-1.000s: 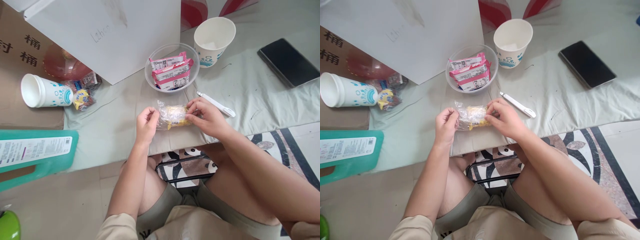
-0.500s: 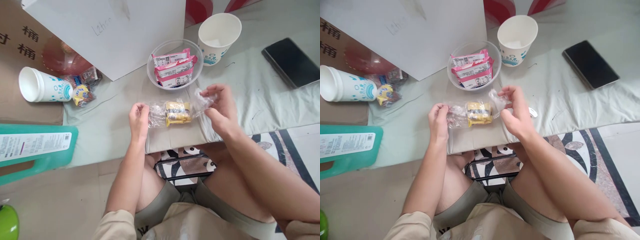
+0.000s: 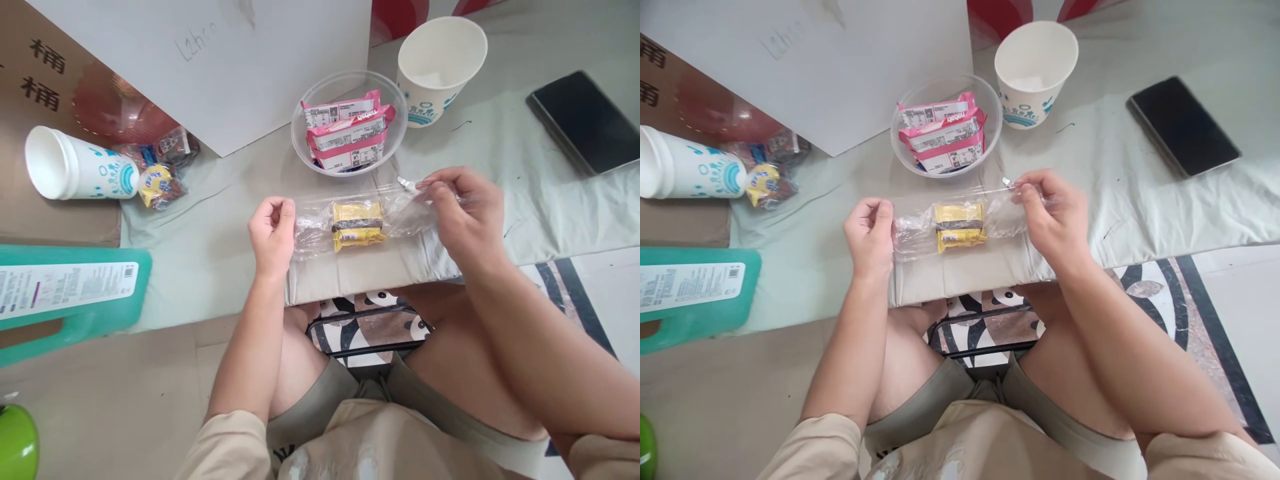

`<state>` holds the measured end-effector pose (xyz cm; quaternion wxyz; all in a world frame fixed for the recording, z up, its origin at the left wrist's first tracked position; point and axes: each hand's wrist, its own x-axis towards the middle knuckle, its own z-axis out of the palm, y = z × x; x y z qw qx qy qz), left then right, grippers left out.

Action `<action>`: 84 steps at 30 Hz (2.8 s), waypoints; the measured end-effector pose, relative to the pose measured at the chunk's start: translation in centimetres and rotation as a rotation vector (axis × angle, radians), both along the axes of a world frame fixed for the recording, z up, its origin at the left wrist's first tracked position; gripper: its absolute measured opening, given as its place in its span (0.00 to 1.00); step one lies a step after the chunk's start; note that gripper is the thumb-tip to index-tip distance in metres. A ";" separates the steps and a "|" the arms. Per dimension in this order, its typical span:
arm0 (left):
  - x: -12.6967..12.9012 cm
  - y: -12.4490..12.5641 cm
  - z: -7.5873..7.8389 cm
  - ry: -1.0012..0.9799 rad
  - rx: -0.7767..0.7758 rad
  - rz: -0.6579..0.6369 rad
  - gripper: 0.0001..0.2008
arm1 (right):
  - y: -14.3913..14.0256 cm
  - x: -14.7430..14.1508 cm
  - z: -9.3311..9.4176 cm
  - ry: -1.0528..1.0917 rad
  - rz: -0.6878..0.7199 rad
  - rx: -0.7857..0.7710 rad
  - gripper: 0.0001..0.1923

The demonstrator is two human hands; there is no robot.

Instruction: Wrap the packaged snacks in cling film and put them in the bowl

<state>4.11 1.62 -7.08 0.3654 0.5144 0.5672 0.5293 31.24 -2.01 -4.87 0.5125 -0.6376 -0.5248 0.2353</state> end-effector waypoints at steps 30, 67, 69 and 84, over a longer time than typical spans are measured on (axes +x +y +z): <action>-0.5 -6.7 5.6 0.445 0.046 -0.894 0.15 | -6.9 -0.4 4.7 -0.837 0.455 -0.065 0.12; -1.3 2.1 0.8 0.100 -0.097 -0.271 0.07 | -2.1 -3.8 -1.7 -0.578 0.665 -0.153 0.35; -1.5 2.4 0.7 0.064 -0.121 -0.193 0.04 | -2.2 -3.9 -1.7 -0.592 0.665 -0.164 0.35; -3.5 0.5 -0.3 0.022 -0.261 -0.147 0.35 | -1.4 -4.4 -1.0 -0.519 0.612 -0.227 0.34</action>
